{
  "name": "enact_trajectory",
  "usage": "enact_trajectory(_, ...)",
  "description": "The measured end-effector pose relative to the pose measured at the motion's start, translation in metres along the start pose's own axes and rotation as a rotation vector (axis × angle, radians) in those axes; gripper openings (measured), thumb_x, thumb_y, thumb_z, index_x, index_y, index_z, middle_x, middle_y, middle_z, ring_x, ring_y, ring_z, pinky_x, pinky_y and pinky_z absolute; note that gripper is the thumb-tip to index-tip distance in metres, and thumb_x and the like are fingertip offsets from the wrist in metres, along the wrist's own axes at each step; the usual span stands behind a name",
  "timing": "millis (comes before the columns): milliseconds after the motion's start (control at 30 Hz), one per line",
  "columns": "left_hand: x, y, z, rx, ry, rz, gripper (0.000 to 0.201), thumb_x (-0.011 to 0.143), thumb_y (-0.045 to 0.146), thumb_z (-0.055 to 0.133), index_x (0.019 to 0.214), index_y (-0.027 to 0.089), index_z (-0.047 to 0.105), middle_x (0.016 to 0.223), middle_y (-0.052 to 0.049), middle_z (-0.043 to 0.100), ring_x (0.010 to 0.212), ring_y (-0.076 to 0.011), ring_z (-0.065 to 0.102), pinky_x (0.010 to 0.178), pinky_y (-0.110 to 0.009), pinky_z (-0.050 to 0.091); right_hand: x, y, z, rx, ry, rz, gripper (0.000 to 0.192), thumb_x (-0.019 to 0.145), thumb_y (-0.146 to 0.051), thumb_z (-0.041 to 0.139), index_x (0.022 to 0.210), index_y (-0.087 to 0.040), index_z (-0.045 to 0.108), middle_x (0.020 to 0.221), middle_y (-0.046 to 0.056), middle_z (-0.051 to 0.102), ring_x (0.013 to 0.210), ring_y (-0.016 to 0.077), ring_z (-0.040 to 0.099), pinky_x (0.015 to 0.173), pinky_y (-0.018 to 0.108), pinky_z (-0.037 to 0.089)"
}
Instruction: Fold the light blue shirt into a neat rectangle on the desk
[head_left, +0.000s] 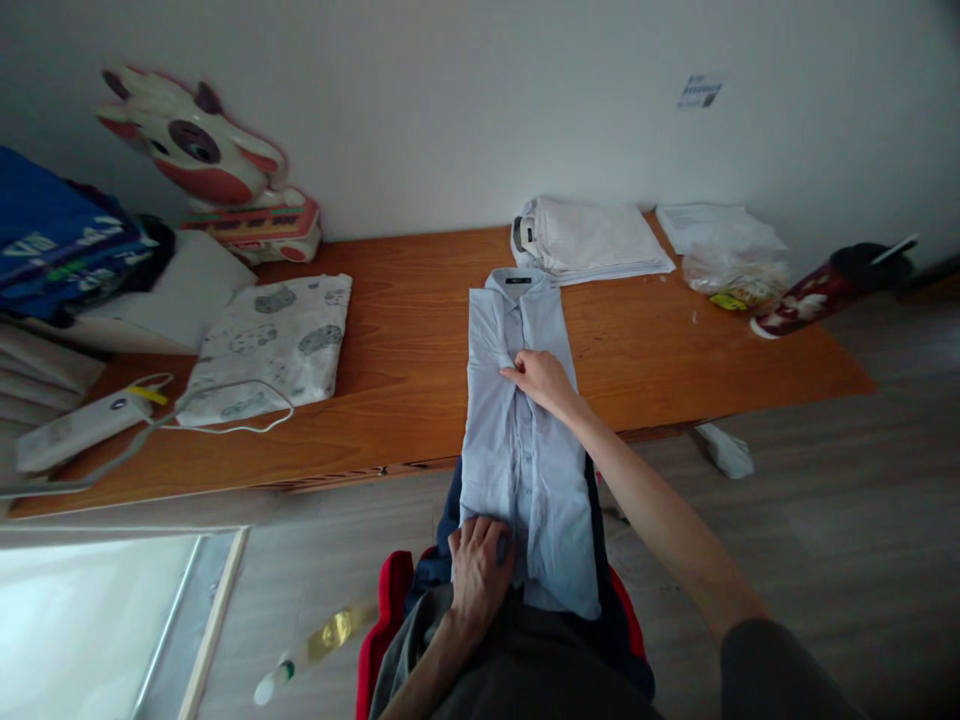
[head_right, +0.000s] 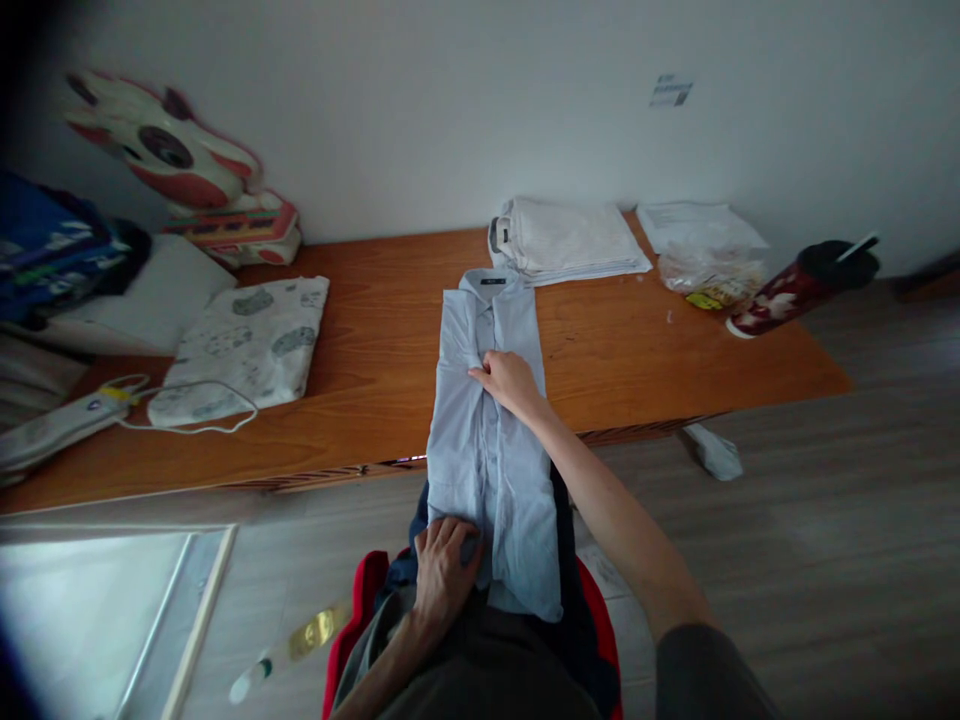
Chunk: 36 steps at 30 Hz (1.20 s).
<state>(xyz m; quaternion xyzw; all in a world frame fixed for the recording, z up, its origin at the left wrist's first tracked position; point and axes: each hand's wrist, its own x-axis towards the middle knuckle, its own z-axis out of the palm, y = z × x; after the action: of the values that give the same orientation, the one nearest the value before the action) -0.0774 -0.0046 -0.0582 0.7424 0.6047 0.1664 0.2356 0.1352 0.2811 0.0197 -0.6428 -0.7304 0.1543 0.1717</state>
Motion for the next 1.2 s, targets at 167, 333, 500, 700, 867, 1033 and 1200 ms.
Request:
enact_trajectory(167,-0.015,-0.002,-0.007,-0.089,-0.014,0.052,0.012,0.1,0.019,0.064,0.098,0.027,0.073,0.101,-0.004,0.077,0.103,-0.0274,0.067,0.095,-0.046,0.045,-0.001,0.007,-0.003,0.111,0.005,-0.029,0.03,0.105,-0.05,0.066,0.092,-0.024,0.073,0.085,0.003,0.077,0.082,0.0228,0.072,0.071,0.029,0.041)
enact_trajectory(333,-0.027,0.0,-0.009,-0.142,-0.026,0.106,0.01,0.1,0.02,0.063,0.094,0.026,0.07,0.098,-0.005,0.076,0.098,-0.0257,0.067,0.093,-0.045,0.045,-0.009,0.004,0.001,0.033,0.078,0.024,0.025,0.105,-0.045,0.066,0.093,-0.024,0.071,0.09,0.006,0.078,0.085,0.0251,0.072,0.073,0.031,0.042)
enact_trajectory(500,-0.017,0.0,-0.005,-0.123,-0.036,0.108,0.01,0.099,0.017,0.063,0.098,0.026,0.069,0.101,-0.004,0.075,0.102,-0.0256,0.067,0.096,-0.045,0.044,-0.011,-0.001,0.003,0.006,0.126,0.046,0.02,0.105,-0.041,0.063,0.096,-0.025,0.07,0.097,0.007,0.078,0.092,0.0261,0.071,0.077,0.032,0.045)
enact_trajectory(700,-0.012,-0.006,0.011,-0.053,0.006,0.036,0.026,0.089,0.018,0.076,0.112,0.026,0.067,0.115,-0.006,0.073,0.113,-0.0308,0.065,0.1,-0.048,0.046,-0.013,-0.001,0.004,-0.018,0.165,0.053,0.025,0.104,-0.046,0.064,0.112,-0.023,0.07,0.105,0.009,0.078,0.099,0.0282,0.073,0.084,0.034,0.049)
enact_trajectory(867,-0.01,-0.011,0.022,-0.019,0.053,-0.024,0.036,0.086,0.015,0.075,0.119,0.027,0.068,0.123,-0.008,0.072,0.121,-0.0343,0.062,0.102,-0.052,0.048,-0.015,-0.005,0.005,-0.014,0.13,0.029,0.031,0.105,-0.049,0.064,0.123,-0.024,0.07,0.119,0.011,0.078,0.111,0.0308,0.072,0.093,0.037,0.051)
enact_trajectory(1033,-0.019,-0.027,0.014,-0.101,-0.004,0.043,0.041,0.082,0.005,0.066,0.116,0.027,0.071,0.121,-0.008,0.075,0.119,-0.0318,0.065,0.103,-0.051,0.051,-0.014,-0.001,0.003,0.017,0.121,0.021,0.023,0.106,-0.045,0.063,0.112,-0.025,0.072,0.112,0.009,0.078,0.108,0.0291,0.071,0.092,0.036,0.05)
enact_trajectory(1200,-0.022,-0.039,0.009,-0.161,-0.034,0.085,0.047,0.08,0.001,0.06,0.117,0.027,0.072,0.12,-0.007,0.077,0.119,-0.03,0.067,0.105,-0.048,0.052,-0.014,0.003,0.002,0.073,0.145,0.002,0.021,0.106,-0.043,0.062,0.11,-0.025,0.073,0.106,0.006,0.077,0.101,0.0257,0.072,0.087,0.032,0.048)
